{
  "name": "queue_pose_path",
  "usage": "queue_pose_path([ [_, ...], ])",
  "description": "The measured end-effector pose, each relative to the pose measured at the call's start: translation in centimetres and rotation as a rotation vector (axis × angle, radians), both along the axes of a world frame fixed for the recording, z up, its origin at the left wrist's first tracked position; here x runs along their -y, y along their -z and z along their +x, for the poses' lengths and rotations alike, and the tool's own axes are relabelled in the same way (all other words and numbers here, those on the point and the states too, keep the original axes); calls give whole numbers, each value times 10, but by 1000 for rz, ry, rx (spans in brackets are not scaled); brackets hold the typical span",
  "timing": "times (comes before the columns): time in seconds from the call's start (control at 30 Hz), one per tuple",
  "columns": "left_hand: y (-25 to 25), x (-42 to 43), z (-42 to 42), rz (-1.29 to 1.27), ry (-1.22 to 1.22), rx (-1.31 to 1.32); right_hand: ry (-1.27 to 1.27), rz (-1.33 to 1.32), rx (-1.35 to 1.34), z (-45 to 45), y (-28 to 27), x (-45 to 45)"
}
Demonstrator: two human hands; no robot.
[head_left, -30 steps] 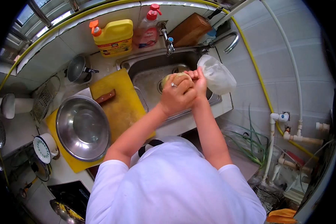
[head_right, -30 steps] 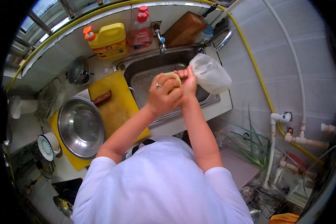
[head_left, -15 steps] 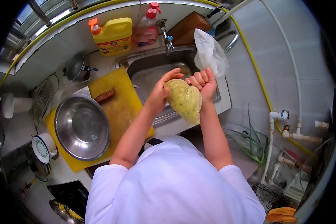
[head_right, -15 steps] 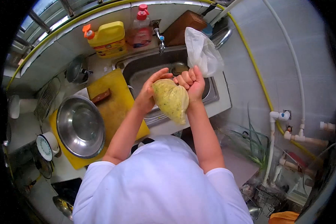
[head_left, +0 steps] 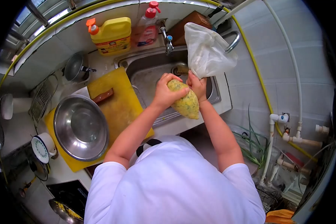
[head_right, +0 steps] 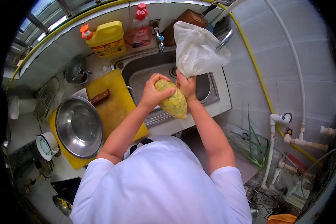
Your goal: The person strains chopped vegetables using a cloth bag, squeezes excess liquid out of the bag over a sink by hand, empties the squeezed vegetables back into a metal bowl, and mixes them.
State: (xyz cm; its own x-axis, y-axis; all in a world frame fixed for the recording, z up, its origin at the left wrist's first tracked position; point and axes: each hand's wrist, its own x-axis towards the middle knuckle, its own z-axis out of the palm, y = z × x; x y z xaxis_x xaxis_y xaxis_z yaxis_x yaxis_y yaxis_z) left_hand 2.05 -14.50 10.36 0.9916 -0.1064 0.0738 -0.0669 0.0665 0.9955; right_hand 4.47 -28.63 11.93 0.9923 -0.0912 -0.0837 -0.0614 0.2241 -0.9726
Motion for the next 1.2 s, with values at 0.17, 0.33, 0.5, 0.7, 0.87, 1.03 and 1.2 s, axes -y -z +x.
queue_pose_path([
  [0.17, 7, 6, 6, 72, -118, -17, 2, -183, 61, 2, 18, 3],
  [0.33, 14, 11, 12, 74, -174, -67, -47, -252, 75, 9, 33, 12],
  [0.5, 20, 16, 16, 106, -196, -71, -25, -382, 157, 15, 46, 17],
  [0.7, 30, 22, 16, 161, -213, -43, -4, -386, 199, 15, 53, 20],
  [0.87, 32, 27, 14, 140, -212, -113, 9, -412, 207, 13, 55, 25],
  [1.03, 33, 33, 9, 166, -235, -92, 15, -397, 191, 10, 58, 30],
  [1.2, 36, 42, 2, 212, -266, -74, 9, -407, 181, 5, 60, 37],
])
